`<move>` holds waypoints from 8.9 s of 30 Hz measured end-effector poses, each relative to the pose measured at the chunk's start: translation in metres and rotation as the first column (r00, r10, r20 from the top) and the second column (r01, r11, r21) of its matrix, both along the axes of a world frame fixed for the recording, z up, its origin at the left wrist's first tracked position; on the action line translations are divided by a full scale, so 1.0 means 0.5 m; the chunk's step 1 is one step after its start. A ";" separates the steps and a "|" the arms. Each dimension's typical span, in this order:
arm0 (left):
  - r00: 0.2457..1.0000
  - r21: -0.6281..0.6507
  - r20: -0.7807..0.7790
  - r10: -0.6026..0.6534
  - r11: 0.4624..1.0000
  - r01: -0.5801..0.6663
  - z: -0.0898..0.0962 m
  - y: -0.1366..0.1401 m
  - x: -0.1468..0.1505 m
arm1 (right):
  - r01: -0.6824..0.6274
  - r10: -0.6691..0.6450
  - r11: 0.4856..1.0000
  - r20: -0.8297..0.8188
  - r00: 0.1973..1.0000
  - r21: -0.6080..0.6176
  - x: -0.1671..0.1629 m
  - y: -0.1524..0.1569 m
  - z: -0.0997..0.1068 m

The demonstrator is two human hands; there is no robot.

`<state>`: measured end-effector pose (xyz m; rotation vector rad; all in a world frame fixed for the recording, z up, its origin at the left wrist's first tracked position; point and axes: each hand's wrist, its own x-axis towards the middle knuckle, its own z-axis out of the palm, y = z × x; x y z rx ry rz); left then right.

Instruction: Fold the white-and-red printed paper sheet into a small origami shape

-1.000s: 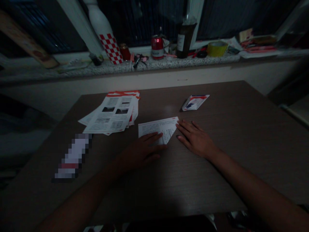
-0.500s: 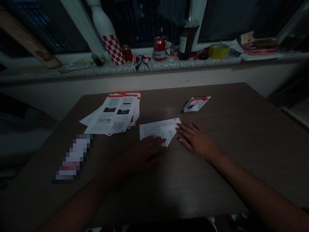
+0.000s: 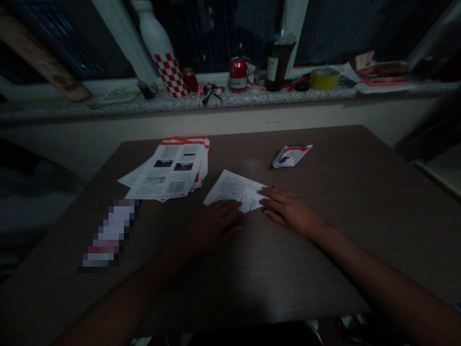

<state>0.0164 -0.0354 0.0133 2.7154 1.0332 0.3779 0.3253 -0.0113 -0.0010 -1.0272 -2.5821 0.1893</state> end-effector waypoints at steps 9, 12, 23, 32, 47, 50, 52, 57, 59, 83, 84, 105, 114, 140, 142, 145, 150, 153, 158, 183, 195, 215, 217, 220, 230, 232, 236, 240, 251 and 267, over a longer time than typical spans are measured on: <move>0.994 0.022 -0.039 0.098 0.995 -0.097 0.000 0.010 0.010 | -0.090 0.090 0.995 -0.006 0.996 -0.035 -0.025 0.012 0.009; 0.992 0.032 -0.054 0.116 0.993 -0.115 0.000 0.011 0.011 | -0.120 0.120 0.992 -0.003 0.993 0.029 -0.027 0.009 0.004; 0.998 0.055 0.008 0.069 0.996 -0.069 -0.011 0.014 0.005 | -0.088 0.092 0.986 -0.019 0.996 0.141 -0.027 0.006 0.000; 1.000 -0.015 0.006 -0.024 1.000 0.024 -0.009 -0.013 0.010 | 0.022 -0.021 0.994 -0.018 1.000 0.104 -0.039 -0.004 0.015; 0.996 -0.048 0.000 -0.094 0.994 0.094 0.013 0.000 -0.030 | -0.043 0.043 0.999 0.002 0.999 -0.007 -0.050 -0.014 0.002; 0.995 -0.056 -0.010 -0.103 0.993 0.102 0.015 0.004 -0.031 | -0.034 0.034 0.999 -0.004 0.999 -0.002 -0.052 -0.014 0.007; 0.993 -0.051 -0.017 -0.113 0.992 0.112 0.013 0.006 -0.028 | -0.033 0.033 0.999 -0.021 0.999 0.001 -0.054 -0.014 0.009; 0.993 -0.044 0.000 -0.122 0.992 0.122 0.013 0.009 -0.025 | -0.037 0.035 0.999 -0.073 0.997 -0.022 -0.062 -0.015 0.009; 0.993 -0.046 0.006 -0.120 0.992 0.120 0.015 0.009 -0.024 | -0.029 0.027 0.999 -0.078 0.997 -0.034 -0.064 -0.015 0.006; 0.976 -0.117 0.204 0.074 0.992 -0.051 0.009 0.026 -0.046 | -0.154 0.153 0.988 -0.071 0.986 -0.009 -0.061 -0.015 0.011; 0.970 -0.115 0.217 0.113 0.989 -0.090 0.009 0.027 -0.043 | -0.175 0.175 0.985 -0.063 0.983 0.000 -0.061 -0.017 0.010; 0.906 -0.041 0.228 0.358 0.933 -0.358 -0.033 0.059 -0.003 | -0.246 0.248 0.968 0.042 0.968 -0.047 -0.076 -0.039 0.009; 0.950 0.135 0.117 0.289 0.943 -0.304 -0.006 0.043 0.001 | -0.235 0.235 0.972 0.008 0.972 -0.020 -0.072 -0.039 0.005; 0.999 0.076 -0.040 0.012 0.997 -0.009 -0.017 0.019 -0.018 | -0.062 0.062 0.998 -0.029 0.998 -0.015 -0.078 0.036 0.004; 0.999 0.087 -0.046 0.018 0.996 -0.014 -0.021 0.020 -0.019 | -0.064 0.063 0.997 -0.024 0.998 -0.043 -0.080 0.039 -0.001; 0.998 0.089 -0.056 0.015 0.996 -0.010 -0.023 0.020 -0.018 | -0.038 0.037 0.998 -0.009 0.999 -0.056 -0.082 0.033 -0.002; 0.998 0.076 -0.055 0.015 0.997 -0.010 -0.024 0.019 -0.017 | -0.022 0.021 0.998 -0.002 1.000 -0.061 -0.083 0.022 0.003; 0.999 0.071 -0.051 0.010 0.997 -0.007 -0.026 0.020 -0.018 | -0.017 0.017 0.998 -0.008 1.000 -0.061 -0.083 0.020 0.002; 0.999 0.070 -0.041 0.003 0.998 0.000 -0.026 0.021 -0.019 | -0.013 0.013 0.999 -0.003 1.000 -0.037 -0.084 0.018 -0.002; 0.999 0.002 -0.025 0.022 1.000 -0.022 -0.027 0.026 -0.016 | 0.004 -0.004 1.000 0.000 1.000 0.005 -0.084 0.013 -0.009; 1.000 0.023 -0.015 0.026 0.999 -0.026 -0.035 0.024 -0.017 | -0.015 0.015 1.000 -0.016 1.000 -0.010 -0.082 0.016 -0.007; 0.999 0.020 -0.044 0.029 0.999 -0.029 -0.029 0.024 -0.020 | -0.033 0.033 0.999 -0.009 0.999 0.018 -0.080 0.021 -0.017; 0.999 0.020 -0.042 0.026 0.999 -0.025 -0.029 0.024 -0.020 | -0.038 0.038 0.999 -0.014 0.999 0.021 -0.081 0.022 -0.015; 0.999 0.026 -0.031 0.024 0.999 -0.024 -0.028 0.023 -0.022 | -0.070 0.071 0.997 -0.021 0.997 0.028 -0.084 0.023 -0.013; 0.999 0.062 -0.029 0.024 0.998 -0.022 -0.034 0.030 -0.021 | -0.074 0.067 0.994 -0.084 0.994 -0.082 -0.080 0.030 -0.019; 0.999 0.088 -0.028 0.020 0.996 -0.017 -0.035 0.033 -0.019 | -0.073 0.066 0.994 -0.088 0.994 -0.077 -0.078 0.034 -0.019; 0.998 0.098 -0.051 0.045 0.994 -0.040 -0.031 0.034 -0.015 | -0.078 0.073 0.995 -0.069 0.995 -0.063 -0.076 0.039 -0.020; 0.997 0.071 -0.061 0.049 0.996 -0.045 -0.024 0.034 -0.015 | -0.096 0.092 0.994 -0.066 0.994 -0.048 -0.076 0.041 -0.021; 0.998 0.091 -0.059 -0.008 0.996 0.013 -0.017 0.021 -0.025 | -0.101 0.097 0.993 -0.069 0.993 -0.063 -0.080 0.039 -0.015; 0.990 -0.009 -0.095 -0.104 0.995 0.103 0.003 -0.004 -0.034 | -0.083 0.077 0.994 -0.087 0.993 -0.072 -0.074 0.046 -0.014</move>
